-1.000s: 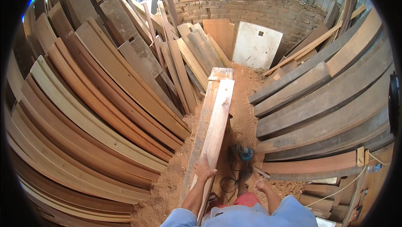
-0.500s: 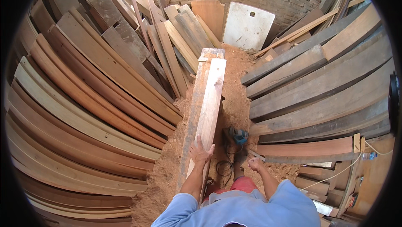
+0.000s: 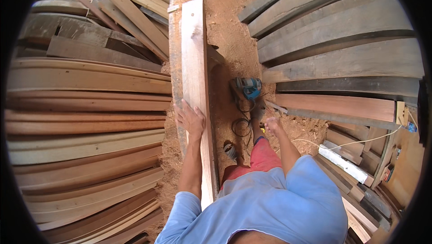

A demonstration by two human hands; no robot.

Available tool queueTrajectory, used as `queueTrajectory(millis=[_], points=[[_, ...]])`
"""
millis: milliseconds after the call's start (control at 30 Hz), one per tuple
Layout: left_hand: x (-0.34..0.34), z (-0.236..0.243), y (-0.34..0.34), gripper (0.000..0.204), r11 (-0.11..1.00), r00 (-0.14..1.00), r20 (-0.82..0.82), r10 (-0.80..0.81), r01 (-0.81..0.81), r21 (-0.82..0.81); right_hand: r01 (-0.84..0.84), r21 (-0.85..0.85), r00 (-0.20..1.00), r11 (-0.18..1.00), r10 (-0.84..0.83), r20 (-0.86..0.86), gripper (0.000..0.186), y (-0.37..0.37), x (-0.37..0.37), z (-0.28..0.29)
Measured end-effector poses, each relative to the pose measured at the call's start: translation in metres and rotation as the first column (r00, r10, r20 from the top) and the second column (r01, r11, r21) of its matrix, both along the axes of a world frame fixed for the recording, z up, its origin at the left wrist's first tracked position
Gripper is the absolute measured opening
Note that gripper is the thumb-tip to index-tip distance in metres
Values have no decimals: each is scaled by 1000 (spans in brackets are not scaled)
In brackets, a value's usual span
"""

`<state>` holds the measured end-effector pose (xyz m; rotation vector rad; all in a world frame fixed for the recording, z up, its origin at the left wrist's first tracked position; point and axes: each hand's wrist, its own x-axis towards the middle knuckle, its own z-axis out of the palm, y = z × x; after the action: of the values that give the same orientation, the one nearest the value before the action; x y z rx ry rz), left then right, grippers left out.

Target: The person uses a handheld electric router to smooth and shape the edges of a long wooden plank. They guide the tool along the wood's length, generating sawdust, and then place the finished plank into a stack of similar lumber.

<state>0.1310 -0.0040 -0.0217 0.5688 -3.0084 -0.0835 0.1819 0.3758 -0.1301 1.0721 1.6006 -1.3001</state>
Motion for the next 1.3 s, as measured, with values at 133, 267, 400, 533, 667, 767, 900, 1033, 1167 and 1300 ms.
queueTrajectory(millis=[133, 267, 400, 533, 667, 767, 900, 1033, 1167, 1300], points=[[-81, 15, -10, 74, 1000, 997, 77, -20, 20, 0, -59, -20, 997, 998, 58, -53, 14, 1, -32, -45], [-132, 14, -7, 74, 995, 991, 131, 6, -19, 100, 74, -8, 995, 997, -73, 72, 26, 13, -63, -99], [-138, 6, -12, 72, 977, 982, 117, -151, 130, 167, 239, 17, 948, 971, -237, 212, 52, 7, -92, -140], [-137, 10, -9, 75, 964, 982, 119, -147, 115, 240, 463, -61, 847, 884, -421, 323, 69, -10, -102, -207], [-144, 5, -4, 92, 938, 986, 124, -111, 63, 341, 744, -221, 667, 631, -679, 308, 61, -30, -99, -272], [-146, 7, -1, 91, 907, 988, 131, -80, 18, 421, 863, -368, 451, 345, -854, 258, 53, -47, -99, -296], [-148, 9, 0, 87, 889, 991, 110, -81, 22, 457, 823, -541, 377, 173, -879, 292, 47, -58, -97, -305], [-145, 6, -10, 85, 923, 978, 141, -151, 88, 375, 744, -668, 324, 15, -883, 341, 42, -62, -93, -324], [-147, 6, -2, 84, 898, 989, 102, -108, 53, 436, 778, -629, 297, 3, -884, 362, 31, -67, -96, -331], [-143, 2, -6, 83, 885, 992, 95, -88, 34, 464, 874, -482, 227, 58, -926, 301, 21, -84, -150, -311]])
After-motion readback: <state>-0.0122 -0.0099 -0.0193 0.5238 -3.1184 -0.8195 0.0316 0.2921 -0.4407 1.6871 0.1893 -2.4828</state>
